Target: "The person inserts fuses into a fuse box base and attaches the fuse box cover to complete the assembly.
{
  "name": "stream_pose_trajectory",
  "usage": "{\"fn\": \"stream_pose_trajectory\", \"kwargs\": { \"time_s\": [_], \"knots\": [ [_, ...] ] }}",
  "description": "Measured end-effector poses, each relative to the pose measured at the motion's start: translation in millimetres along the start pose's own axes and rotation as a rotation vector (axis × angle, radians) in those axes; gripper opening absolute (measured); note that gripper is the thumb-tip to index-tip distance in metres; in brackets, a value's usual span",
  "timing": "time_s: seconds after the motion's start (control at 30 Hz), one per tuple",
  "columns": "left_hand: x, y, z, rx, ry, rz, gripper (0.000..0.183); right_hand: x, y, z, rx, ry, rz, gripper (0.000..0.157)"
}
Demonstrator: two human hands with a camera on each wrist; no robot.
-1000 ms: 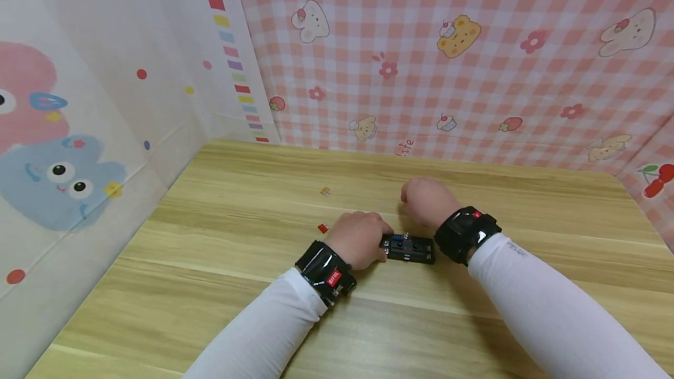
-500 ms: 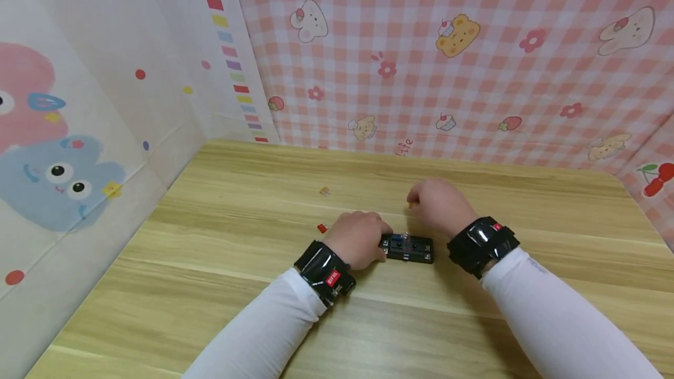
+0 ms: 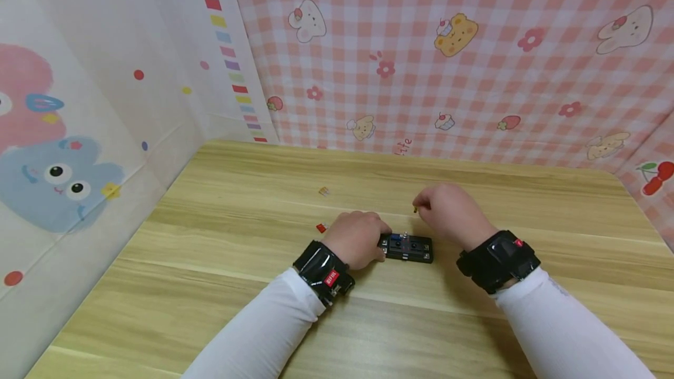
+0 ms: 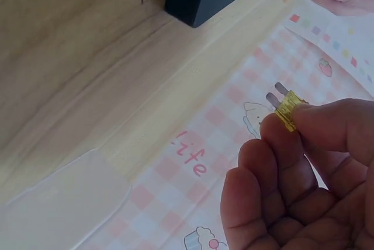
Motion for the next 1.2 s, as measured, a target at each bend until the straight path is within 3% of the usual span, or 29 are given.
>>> {"fn": "stream_pose_trajectory", "kwargs": {
  "time_s": [0.6,1.2],
  "knots": [
    [0.2,0.5,0.0,0.01,-0.008,0.004,0.046,-8,27,-5.8,-0.024,-0.068,0.031,0.012],
    [0.4,-0.6,0.1,0.009,0.005,0.002,0.042,-12,37,-3.5,-0.019,-0.084,0.007,0.01]
  ]
}}
Point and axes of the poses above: each hand's wrist, its own y-axis away from the middle knuckle, its own z-axis out of the palm, x = y × z, the point moved 9 cm from there along -y, towards the middle knuckle, and after that the axes turned 15 degrees about x, right-handed, at the moved point
